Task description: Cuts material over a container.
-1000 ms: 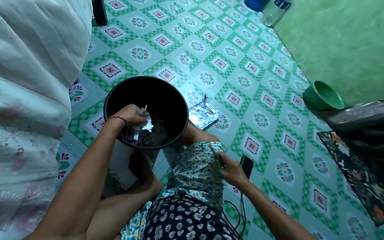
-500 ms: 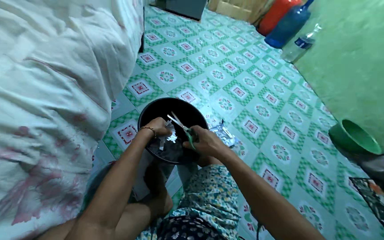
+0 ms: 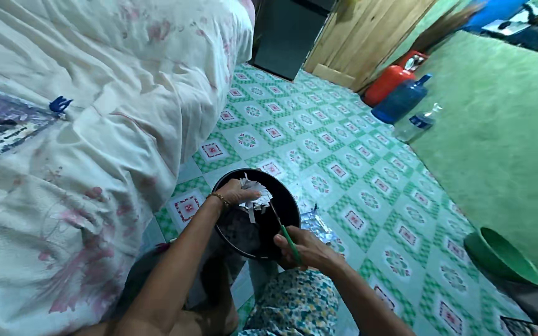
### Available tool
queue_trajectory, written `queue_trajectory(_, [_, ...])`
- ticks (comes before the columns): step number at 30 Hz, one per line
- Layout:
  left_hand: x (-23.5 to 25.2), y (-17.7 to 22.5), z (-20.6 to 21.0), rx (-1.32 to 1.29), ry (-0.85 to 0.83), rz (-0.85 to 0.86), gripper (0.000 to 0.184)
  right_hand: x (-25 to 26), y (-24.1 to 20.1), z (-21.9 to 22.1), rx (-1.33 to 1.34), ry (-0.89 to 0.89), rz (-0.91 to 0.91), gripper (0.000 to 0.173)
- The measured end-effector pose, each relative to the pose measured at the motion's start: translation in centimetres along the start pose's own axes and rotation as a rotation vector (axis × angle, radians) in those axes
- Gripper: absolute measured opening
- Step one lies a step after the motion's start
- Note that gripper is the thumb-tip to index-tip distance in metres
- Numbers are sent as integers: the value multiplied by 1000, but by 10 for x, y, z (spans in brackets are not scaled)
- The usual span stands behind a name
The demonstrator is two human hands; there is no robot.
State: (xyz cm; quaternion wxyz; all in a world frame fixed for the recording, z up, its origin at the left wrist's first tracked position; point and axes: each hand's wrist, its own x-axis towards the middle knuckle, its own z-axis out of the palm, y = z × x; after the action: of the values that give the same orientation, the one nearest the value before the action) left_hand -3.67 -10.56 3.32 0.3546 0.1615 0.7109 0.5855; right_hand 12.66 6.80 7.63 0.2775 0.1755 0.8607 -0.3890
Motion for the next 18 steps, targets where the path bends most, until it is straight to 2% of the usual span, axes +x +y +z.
queue_trajectory(4, [0,-3,5,-55,-62,42,22,5,-2,4,-23,-4,-16,52])
queue_trajectory(11, [-3,-1,7,36,-115,38,19,14,8,14,-27,104,-114,52])
queue_trajectory(15, [-6,1,8,124,-124,-8,22,17,10,17,-54,123,-98,50])
queue_trajectory(18, [-6,1,8,192,-166,-18,20,18,2,13,-74,72,-66,57])
